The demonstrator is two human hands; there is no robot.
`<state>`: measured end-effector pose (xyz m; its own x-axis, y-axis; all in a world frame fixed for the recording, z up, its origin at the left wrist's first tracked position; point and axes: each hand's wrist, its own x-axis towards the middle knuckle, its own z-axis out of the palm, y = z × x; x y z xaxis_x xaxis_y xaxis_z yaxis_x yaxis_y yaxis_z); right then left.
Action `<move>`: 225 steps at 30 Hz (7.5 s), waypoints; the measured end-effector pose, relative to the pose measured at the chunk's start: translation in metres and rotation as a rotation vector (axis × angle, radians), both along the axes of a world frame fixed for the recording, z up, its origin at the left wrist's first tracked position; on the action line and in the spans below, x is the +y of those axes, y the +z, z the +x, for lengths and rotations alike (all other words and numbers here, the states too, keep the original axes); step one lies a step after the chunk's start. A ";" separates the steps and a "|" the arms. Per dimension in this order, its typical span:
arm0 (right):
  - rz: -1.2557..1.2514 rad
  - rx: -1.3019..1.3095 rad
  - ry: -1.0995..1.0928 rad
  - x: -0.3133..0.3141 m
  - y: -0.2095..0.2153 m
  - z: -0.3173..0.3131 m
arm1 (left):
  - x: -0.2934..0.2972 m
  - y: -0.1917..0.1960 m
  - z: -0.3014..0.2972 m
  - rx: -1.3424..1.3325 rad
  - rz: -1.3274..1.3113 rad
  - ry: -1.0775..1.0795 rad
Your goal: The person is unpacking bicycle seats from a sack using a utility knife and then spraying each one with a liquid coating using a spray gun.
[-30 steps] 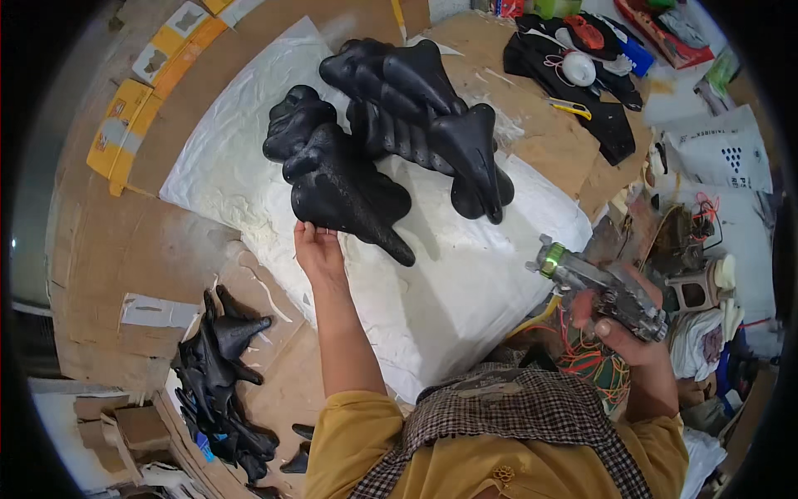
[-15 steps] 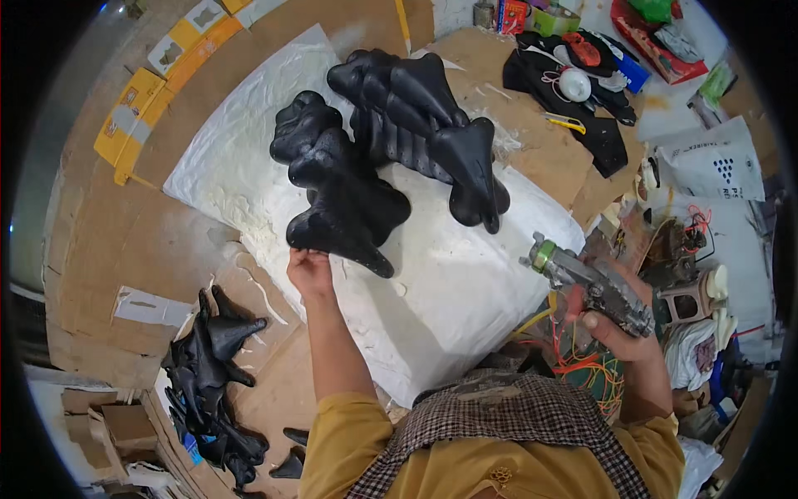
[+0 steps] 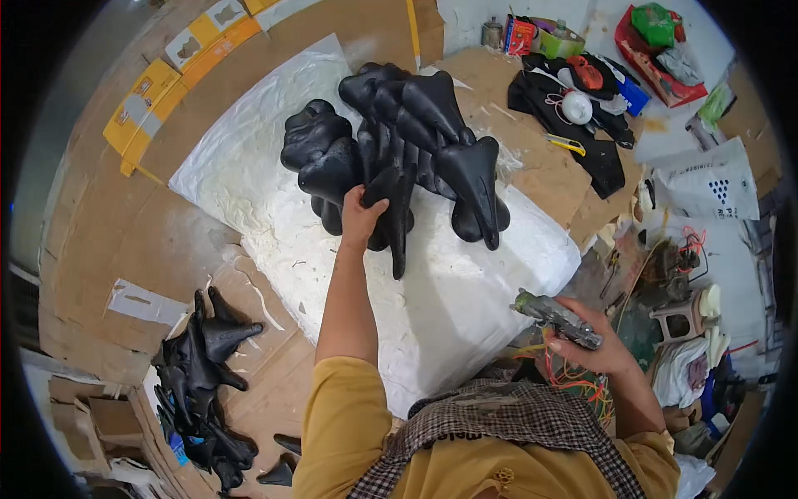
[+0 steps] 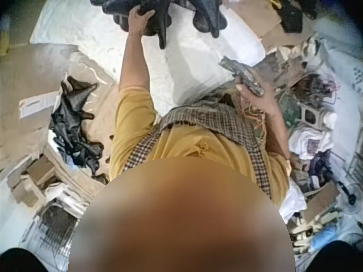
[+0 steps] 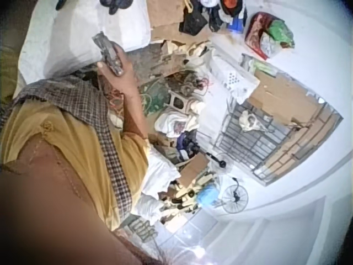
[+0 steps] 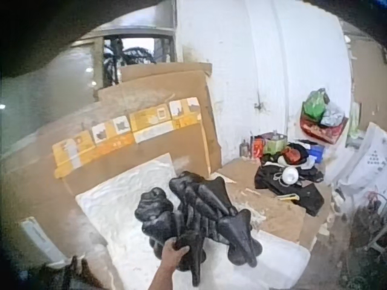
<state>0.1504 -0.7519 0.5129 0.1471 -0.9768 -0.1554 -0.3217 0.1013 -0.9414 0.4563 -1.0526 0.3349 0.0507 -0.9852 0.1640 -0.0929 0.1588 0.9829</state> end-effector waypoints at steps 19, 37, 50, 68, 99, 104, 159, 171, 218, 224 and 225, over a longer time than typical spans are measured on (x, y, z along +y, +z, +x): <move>-0.334 -0.081 0.034 -0.035 0.034 0.034 | 0.138 0.086 0.214 1.617 -0.518 0.861; -0.262 0.066 -0.005 -0.048 0.005 0.036 | -0.004 0.052 0.134 0.734 -0.094 0.088; -0.147 0.037 0.067 -0.046 -0.020 0.029 | -0.006 -0.004 0.097 0.708 0.158 -0.062; -0.150 -0.035 -0.012 -0.054 -0.008 0.050 | 0.129 0.106 0.259 1.396 -0.508 0.973; -0.063 -0.127 0.081 -0.048 0.036 0.041 | 0.013 0.022 0.112 1.027 0.025 0.124; -0.158 -0.265 -0.004 -0.040 0.037 0.053 | 0.038 -0.009 0.137 1.071 0.048 0.192; -0.079 -0.056 0.184 -0.084 0.001 0.065 | -0.123 -0.032 0.178 0.544 0.687 0.060; -0.094 -0.293 -0.127 -0.084 0.026 0.047 | -0.057 -0.015 0.137 0.864 0.285 -0.087; 0.082 -0.017 0.022 -0.112 -0.021 0.071 | -0.102 -0.002 0.124 0.931 0.141 -0.088; 0.091 -0.004 0.052 -0.106 -0.041 0.078 | -0.041 0.016 0.113 0.795 0.136 0.068; 0.106 -0.080 -0.017 -0.105 -0.047 0.073 | -0.021 0.031 0.126 0.792 0.053 0.138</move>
